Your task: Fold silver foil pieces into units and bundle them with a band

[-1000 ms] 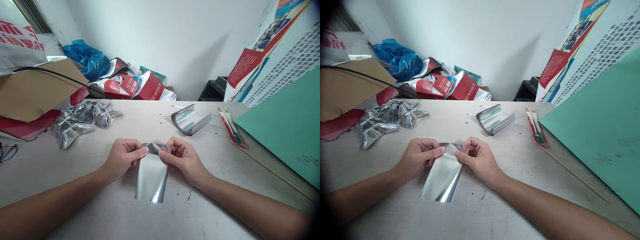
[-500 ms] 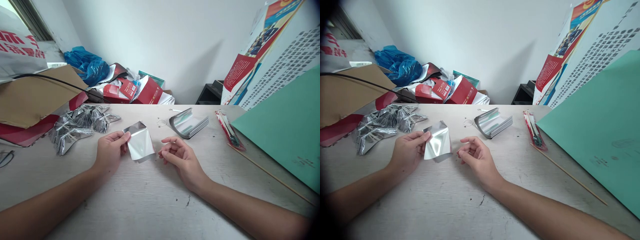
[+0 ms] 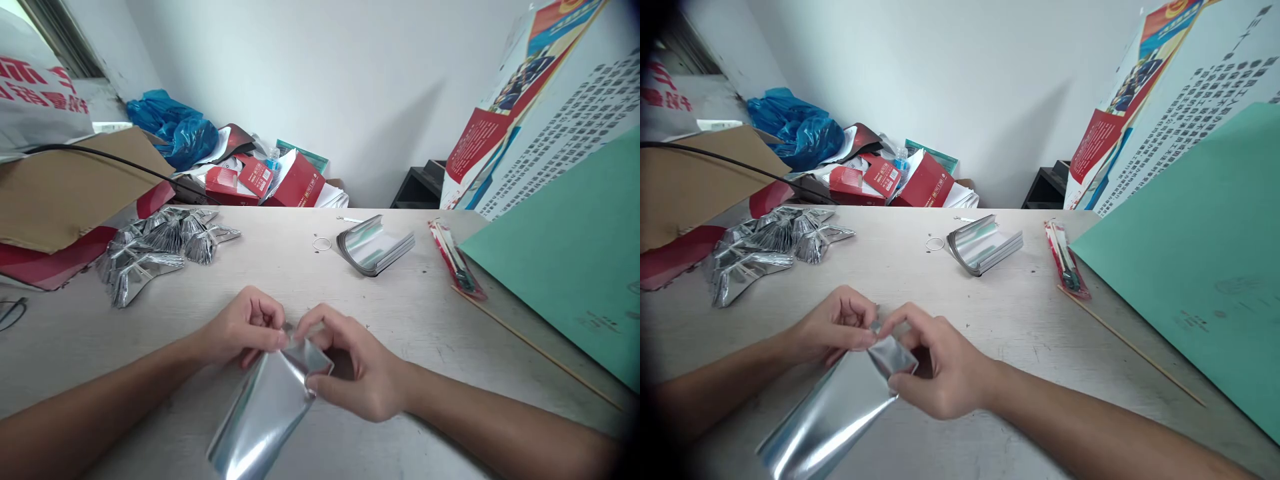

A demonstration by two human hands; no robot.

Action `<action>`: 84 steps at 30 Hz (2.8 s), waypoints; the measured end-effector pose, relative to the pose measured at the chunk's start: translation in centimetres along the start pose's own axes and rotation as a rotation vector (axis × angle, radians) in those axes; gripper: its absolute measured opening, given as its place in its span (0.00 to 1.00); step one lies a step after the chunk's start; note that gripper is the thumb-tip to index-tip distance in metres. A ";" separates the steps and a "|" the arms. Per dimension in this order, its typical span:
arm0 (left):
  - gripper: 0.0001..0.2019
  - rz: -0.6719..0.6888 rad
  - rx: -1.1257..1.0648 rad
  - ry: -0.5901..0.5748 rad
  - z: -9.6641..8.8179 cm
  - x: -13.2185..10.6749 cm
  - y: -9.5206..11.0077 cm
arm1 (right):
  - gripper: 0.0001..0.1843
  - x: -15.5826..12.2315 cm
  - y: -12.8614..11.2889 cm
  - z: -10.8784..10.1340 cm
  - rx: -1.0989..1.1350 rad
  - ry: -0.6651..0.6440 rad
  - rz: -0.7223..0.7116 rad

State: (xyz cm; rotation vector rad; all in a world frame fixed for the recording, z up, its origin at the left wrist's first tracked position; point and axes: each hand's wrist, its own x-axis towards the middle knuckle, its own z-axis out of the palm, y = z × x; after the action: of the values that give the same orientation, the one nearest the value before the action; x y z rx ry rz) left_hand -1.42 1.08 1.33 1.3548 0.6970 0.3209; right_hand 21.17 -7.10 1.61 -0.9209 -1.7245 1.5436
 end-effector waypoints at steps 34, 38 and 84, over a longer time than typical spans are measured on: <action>0.18 -0.118 -0.145 0.075 -2.4 1.2 0.4 | 0.09 1.4 1.3 0.0 0.213 0.180 0.092; 0.17 -0.099 -0.175 0.088 -2.5 1.2 -0.1 | 0.10 1.4 1.3 -0.1 0.271 0.211 0.088; 0.17 -0.075 -0.179 0.099 -2.0 1.2 0.1 | 0.10 1.2 0.7 -0.5 0.382 0.260 0.132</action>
State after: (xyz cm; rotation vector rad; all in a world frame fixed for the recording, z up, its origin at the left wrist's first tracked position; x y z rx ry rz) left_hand -1.72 3.35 0.95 1.1466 0.7807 0.3833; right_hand 21.01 -5.76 1.03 -0.9970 -1.1568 1.6771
